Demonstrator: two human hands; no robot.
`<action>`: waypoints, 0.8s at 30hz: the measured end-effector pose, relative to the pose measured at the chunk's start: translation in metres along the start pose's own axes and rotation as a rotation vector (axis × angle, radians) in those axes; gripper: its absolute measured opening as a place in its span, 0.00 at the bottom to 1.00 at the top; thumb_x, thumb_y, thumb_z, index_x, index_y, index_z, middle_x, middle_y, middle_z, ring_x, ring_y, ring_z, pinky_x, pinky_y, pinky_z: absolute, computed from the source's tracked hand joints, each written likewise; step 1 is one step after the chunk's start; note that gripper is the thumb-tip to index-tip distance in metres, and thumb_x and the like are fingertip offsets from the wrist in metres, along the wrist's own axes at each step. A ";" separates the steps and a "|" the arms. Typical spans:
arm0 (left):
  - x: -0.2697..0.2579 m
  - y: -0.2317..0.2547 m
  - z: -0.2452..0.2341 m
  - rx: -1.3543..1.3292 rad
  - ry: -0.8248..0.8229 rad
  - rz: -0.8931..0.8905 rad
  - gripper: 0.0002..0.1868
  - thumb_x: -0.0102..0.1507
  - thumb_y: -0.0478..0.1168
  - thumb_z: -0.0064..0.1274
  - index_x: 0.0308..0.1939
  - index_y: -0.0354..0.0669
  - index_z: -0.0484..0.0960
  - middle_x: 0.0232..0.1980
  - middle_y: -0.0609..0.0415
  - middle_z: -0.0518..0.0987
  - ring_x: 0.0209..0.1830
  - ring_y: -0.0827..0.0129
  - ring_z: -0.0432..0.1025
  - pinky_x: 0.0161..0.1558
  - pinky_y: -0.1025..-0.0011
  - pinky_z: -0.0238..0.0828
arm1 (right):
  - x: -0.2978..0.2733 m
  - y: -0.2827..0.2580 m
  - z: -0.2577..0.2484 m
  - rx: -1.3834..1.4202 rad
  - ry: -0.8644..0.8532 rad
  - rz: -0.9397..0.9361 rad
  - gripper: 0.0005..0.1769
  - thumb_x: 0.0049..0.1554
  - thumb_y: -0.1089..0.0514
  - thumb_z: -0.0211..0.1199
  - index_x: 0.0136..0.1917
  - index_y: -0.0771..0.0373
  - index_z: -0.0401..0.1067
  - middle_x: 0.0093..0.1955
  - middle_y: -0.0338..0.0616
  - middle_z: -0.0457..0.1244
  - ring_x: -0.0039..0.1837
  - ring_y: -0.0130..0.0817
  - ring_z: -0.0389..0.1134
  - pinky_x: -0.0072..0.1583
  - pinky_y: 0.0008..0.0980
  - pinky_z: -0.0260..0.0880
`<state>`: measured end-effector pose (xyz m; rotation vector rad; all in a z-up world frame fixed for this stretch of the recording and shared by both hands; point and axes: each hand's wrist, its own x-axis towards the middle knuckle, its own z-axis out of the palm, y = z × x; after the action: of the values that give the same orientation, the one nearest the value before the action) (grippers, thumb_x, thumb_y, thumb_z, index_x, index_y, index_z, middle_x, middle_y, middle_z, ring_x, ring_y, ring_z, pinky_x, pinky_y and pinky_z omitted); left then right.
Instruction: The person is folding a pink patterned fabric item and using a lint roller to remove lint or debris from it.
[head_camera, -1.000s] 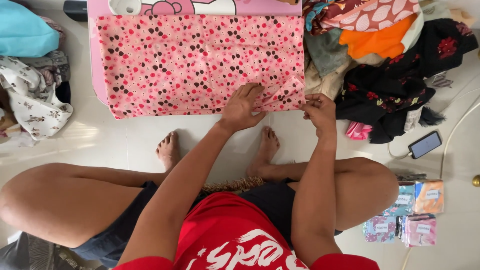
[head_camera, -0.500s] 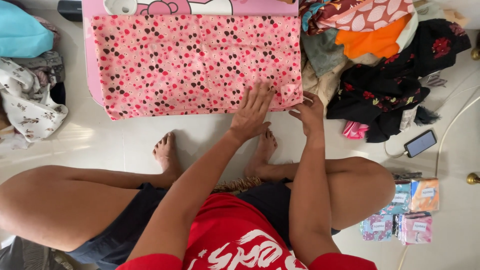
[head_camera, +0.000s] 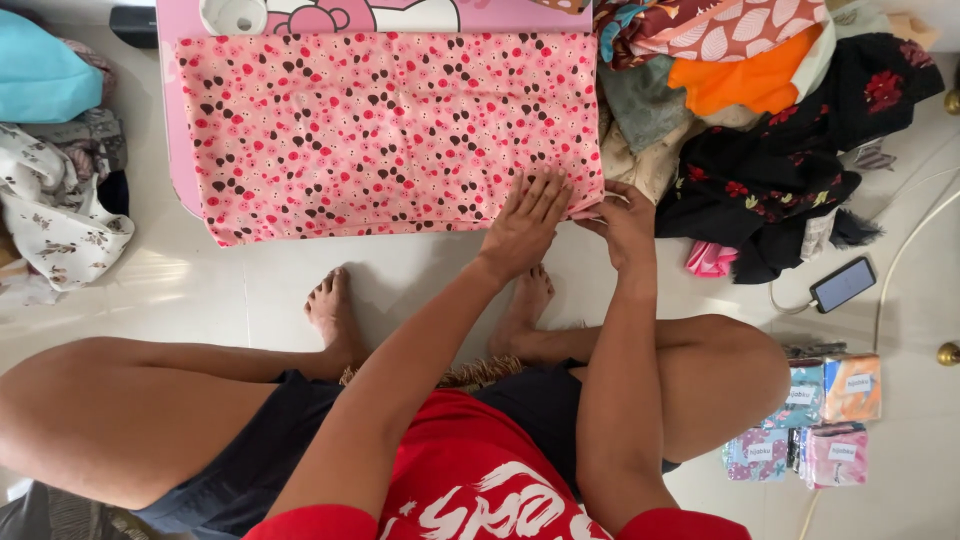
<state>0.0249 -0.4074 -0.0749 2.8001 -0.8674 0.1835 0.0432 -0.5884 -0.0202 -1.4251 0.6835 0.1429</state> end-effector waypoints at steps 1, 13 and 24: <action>0.002 0.001 0.005 0.008 0.067 0.004 0.46 0.62 0.49 0.64 0.79 0.43 0.57 0.83 0.43 0.53 0.84 0.49 0.43 0.80 0.39 0.34 | 0.000 -0.003 0.001 0.041 -0.004 -0.013 0.28 0.47 0.76 0.67 0.62 0.74 0.69 0.37 0.45 0.60 0.39 0.50 0.74 0.46 0.53 0.84; 0.024 -0.013 -0.003 -0.716 0.209 -0.224 0.23 0.72 0.36 0.39 0.71 0.39 0.68 0.60 0.41 0.81 0.63 0.55 0.76 0.78 0.54 0.56 | -0.008 -0.043 0.035 0.264 -0.141 -0.153 0.21 0.56 0.70 0.67 0.62 0.67 0.69 0.50 0.53 0.68 0.49 0.46 0.77 0.55 0.48 0.84; 0.038 -0.051 -0.031 -1.434 -0.004 -0.470 0.21 0.72 0.39 0.47 0.69 0.45 0.75 0.59 0.43 0.82 0.64 0.56 0.75 0.68 0.55 0.66 | 0.009 -0.035 0.045 -0.155 -0.106 -0.692 0.28 0.49 0.82 0.60 0.61 0.66 0.75 0.51 0.53 0.67 0.45 0.37 0.72 0.43 0.30 0.78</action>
<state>0.0831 -0.3796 -0.0461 1.5288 -0.1162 -0.3764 0.0837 -0.5548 0.0049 -1.7140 0.0666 -0.2750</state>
